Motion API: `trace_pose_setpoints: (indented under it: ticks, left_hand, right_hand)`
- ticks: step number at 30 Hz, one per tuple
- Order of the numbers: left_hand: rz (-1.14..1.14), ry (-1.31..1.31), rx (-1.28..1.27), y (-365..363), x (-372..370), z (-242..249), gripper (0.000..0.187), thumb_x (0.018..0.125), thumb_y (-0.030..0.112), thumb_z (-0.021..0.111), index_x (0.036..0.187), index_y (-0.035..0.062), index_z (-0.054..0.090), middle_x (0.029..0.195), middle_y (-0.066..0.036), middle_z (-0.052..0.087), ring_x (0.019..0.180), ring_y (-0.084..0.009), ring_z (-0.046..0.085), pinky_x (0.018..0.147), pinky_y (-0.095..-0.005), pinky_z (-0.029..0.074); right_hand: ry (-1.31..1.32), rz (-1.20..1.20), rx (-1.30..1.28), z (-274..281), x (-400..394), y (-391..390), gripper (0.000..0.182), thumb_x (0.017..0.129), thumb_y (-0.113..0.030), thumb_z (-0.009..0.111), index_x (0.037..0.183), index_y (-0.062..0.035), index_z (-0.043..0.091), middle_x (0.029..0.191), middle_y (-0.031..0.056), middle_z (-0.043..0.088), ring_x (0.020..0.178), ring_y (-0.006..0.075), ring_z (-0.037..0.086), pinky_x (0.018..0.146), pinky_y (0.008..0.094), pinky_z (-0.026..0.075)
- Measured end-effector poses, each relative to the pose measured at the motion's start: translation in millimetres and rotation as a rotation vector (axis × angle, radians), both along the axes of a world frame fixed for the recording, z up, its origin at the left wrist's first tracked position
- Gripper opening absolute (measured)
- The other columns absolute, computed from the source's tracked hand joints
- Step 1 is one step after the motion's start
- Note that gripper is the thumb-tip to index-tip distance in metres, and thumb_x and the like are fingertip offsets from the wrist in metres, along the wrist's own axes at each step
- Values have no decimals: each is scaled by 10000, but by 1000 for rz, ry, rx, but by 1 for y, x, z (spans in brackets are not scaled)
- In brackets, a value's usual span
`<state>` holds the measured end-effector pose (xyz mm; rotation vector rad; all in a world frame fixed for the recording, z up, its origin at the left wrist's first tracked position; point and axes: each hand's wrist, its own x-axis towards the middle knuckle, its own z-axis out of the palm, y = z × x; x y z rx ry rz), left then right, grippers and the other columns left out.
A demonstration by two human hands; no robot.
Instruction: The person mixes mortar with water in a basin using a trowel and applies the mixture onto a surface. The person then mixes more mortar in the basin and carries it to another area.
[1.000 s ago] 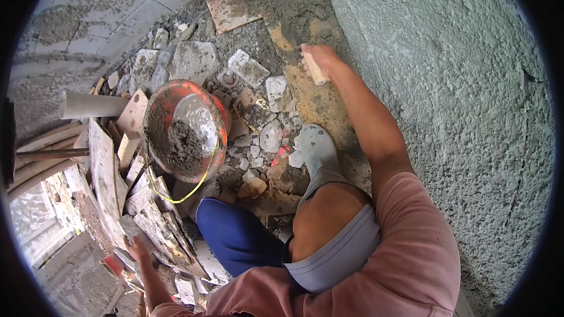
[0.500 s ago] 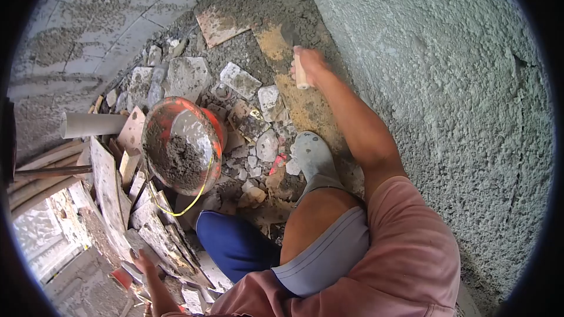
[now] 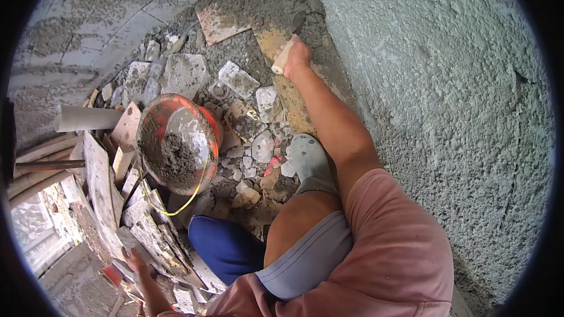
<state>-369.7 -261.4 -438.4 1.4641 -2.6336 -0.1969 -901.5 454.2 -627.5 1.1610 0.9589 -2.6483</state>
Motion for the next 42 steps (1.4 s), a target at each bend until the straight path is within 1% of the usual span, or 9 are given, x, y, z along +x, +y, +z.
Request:
trace_pose_setpoints:
  ticks: [11,14,17,20,22,24,29,34,42]
  left_hand:
    - [169,18,190,33,-20,18,768,827,349,612,1517,59,439,1294,-222,628,1040,-325,643,928,-423,500]
    - [26,27,54,4,-3,0,766,829,345,612,1517,53,438,1291,-222,631,1044,-332,643,930,-427,499]
    - [30,48,69,18,-10,6,764,833,340,610,1516,44,434,1299,-233,623,1056,-335,641,939,-428,496]
    - [-54,35,48,-11,7,-7,798,861,391,576,1515,-28,396,1356,-266,577,1115,-381,588,1027,-427,441]
    - [-59,41,54,-7,5,-3,800,857,394,574,1511,-33,400,1364,-263,576,1113,-382,591,1018,-429,445]
    - [10,45,130,8,-4,4,803,851,399,570,1505,-37,406,1373,-263,574,1115,-376,601,1003,-435,450]
    - [47,31,144,22,-14,11,800,849,401,564,1516,-11,406,1367,-267,573,1102,-358,607,989,-441,456]
    - [-29,56,87,14,-5,5,783,859,390,563,1523,7,405,1394,-262,557,1143,-364,603,1004,-440,456]
    - [-31,9,31,-1,1,-2,778,852,393,603,1497,-9,435,1398,-248,562,1203,-352,579,1042,-419,432]
  right_hand:
    - [76,30,-96,-3,4,41,280,988,-345,582,912,-78,542,720,64,540,594,242,572,541,432,507]
    - [25,213,140,21,53,12,300,966,-342,588,938,-44,566,753,109,606,669,267,642,593,458,527]
    - [67,993,1074,49,103,5,347,936,-337,608,998,4,621,873,187,684,805,278,707,663,455,544]
    - [-38,1255,1233,36,117,30,412,914,-342,632,1049,46,663,989,258,702,848,291,734,715,427,557]
    - [0,1078,1522,8,102,64,393,915,-332,641,1032,39,698,940,242,714,731,300,734,705,420,565]
    - [-175,963,1223,28,68,92,383,912,-315,653,1019,50,699,856,218,718,641,305,722,693,416,571]
    - [-226,813,1272,17,12,110,376,898,-313,723,961,54,666,819,155,692,589,245,682,557,408,532]
    - [-200,752,1666,-6,40,88,437,930,-366,632,1158,6,663,1170,269,677,1108,435,644,958,498,508]
    - [70,754,1766,62,97,54,420,906,-359,663,1163,-27,646,998,248,712,923,458,683,828,523,540]
